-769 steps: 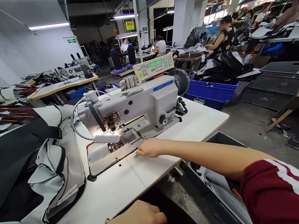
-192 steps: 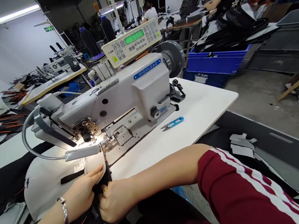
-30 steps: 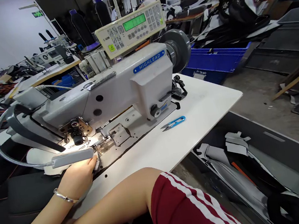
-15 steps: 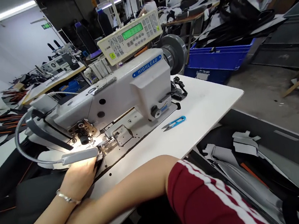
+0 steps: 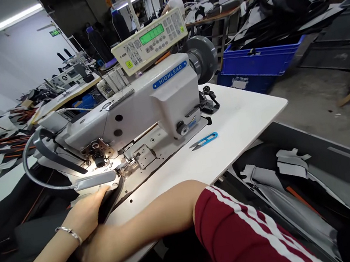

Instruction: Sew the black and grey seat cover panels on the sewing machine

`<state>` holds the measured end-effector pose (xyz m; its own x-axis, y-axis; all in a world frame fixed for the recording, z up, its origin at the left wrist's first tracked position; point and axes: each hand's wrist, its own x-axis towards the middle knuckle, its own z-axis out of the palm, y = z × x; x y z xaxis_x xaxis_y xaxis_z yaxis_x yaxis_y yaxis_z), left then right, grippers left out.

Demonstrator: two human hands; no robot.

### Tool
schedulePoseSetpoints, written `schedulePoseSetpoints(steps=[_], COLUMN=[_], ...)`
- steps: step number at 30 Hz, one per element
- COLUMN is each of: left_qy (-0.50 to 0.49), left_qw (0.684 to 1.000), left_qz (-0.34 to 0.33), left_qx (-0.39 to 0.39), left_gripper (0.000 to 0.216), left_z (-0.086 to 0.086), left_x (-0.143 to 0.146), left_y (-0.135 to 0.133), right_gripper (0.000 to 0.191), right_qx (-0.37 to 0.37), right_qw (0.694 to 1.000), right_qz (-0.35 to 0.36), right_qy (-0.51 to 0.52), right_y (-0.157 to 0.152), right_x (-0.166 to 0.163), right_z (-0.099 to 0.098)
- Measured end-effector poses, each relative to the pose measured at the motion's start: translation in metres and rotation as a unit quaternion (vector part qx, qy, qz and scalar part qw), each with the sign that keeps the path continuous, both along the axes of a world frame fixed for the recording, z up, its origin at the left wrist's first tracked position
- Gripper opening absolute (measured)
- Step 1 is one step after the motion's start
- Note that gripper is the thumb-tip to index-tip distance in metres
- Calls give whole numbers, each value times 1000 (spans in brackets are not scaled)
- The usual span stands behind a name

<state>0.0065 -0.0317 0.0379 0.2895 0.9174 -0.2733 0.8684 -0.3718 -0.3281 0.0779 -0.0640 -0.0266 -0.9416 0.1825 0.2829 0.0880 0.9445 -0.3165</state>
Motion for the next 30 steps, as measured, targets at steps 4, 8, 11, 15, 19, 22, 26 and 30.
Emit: schedulePoseSetpoints(steps=[4,8,11,15,19,22,26,30], left_qy=[4,27,41,42,44,42,33,-18], left_qw=[997,993,989,986,985,986,991,999], left_qz=[-40,-64,-80,-90,-90,-86,-69,-15], left_qx=[61,95,116,132,138,135,105,33], left_gripper=[74,68,65,64,62,61,63,71], left_z=[-16,-28,-33,-37,-38,-37,-32,-22], left_x=[4,9,5,2,4,5,7,8], left_y=[-2,-10,-13,-13,-13,-15,-12,-3], right_gripper=[42,41,42,39,26,24,28,28], right_qx=[32,22,3,-17,-23,-22,-12,33], right_qw=[998,995,987,992,994,993,995,997], right_qz=[56,93,142,125,109,111,102,70], right_qy=[10,-31,-70,2,18,5,-3,19], right_y=[-40,-37,-30,-31,-34,-32,-31,-36], right_x=[-15,-18,-19,-23,-28,-35,-37,-15], right_z=[-14,-12,-12,-24,-33,-32,-28,-14])
